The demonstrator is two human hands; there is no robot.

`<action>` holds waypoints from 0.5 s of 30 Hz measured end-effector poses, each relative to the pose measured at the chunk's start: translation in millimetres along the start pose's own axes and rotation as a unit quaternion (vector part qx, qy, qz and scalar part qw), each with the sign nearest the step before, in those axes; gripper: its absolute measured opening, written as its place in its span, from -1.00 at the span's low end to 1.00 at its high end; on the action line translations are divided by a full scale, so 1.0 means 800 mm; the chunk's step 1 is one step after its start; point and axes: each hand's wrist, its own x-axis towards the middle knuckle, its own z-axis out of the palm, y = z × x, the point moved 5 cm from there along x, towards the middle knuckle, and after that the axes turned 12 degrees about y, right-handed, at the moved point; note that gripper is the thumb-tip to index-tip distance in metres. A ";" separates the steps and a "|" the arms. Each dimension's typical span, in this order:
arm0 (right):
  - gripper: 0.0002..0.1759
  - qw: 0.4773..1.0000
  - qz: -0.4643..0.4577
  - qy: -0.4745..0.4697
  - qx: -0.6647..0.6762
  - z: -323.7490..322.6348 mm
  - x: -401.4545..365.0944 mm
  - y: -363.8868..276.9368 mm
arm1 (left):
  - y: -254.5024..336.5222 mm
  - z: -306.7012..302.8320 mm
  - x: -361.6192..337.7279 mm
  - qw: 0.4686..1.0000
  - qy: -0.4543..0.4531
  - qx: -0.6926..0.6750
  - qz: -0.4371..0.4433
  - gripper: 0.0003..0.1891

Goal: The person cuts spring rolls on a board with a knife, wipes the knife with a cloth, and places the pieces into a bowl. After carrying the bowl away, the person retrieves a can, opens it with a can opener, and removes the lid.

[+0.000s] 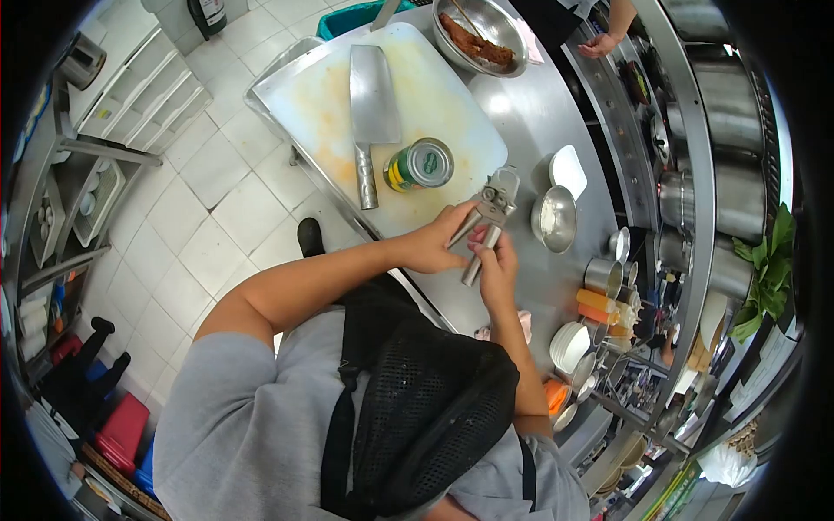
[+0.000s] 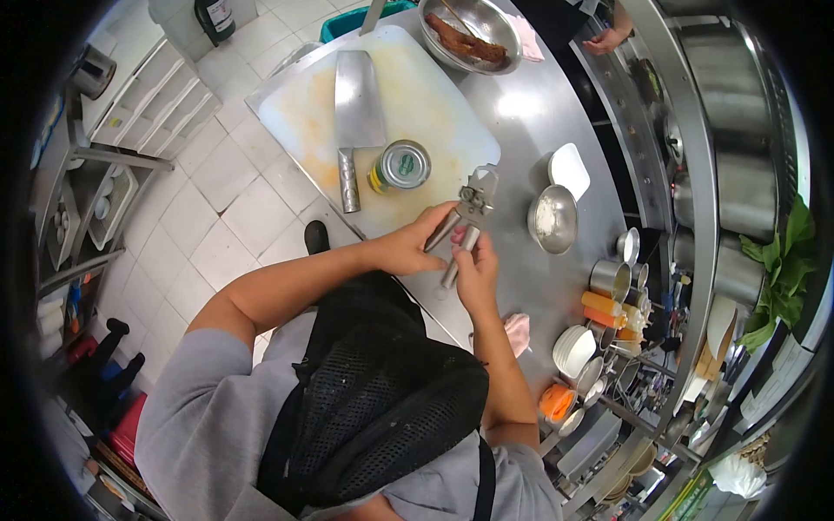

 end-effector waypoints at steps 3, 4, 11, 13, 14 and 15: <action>-0.66 0.958 0.201 0.077 0.192 -0.013 -0.019 0.053 | 0.012 0.021 -0.013 0.995 -0.034 0.094 0.027 0.06; -0.66 0.956 0.203 0.082 0.194 -0.021 -0.026 0.056 | 0.015 0.031 -0.018 0.983 -0.056 0.170 0.045 0.06; -0.64 0.883 0.257 0.092 0.382 -0.113 -0.105 0.086 | 0.057 0.014 -0.020 0.990 -0.118 0.074 -0.027 -0.53; -0.66 0.858 0.236 0.145 0.433 -0.170 -0.126 0.089 | 0.035 0.011 -0.022 0.992 -0.098 0.071 -0.047 -0.58; -0.67 0.835 0.238 0.161 0.469 -0.207 -0.145 0.090 | 0.020 0.017 -0.026 0.994 -0.073 0.047 -0.060 -0.61; -0.67 0.848 0.209 0.248 0.420 -0.249 -0.174 0.071 | 0.010 0.029 -0.029 0.992 -0.065 0.061 -0.087 -0.64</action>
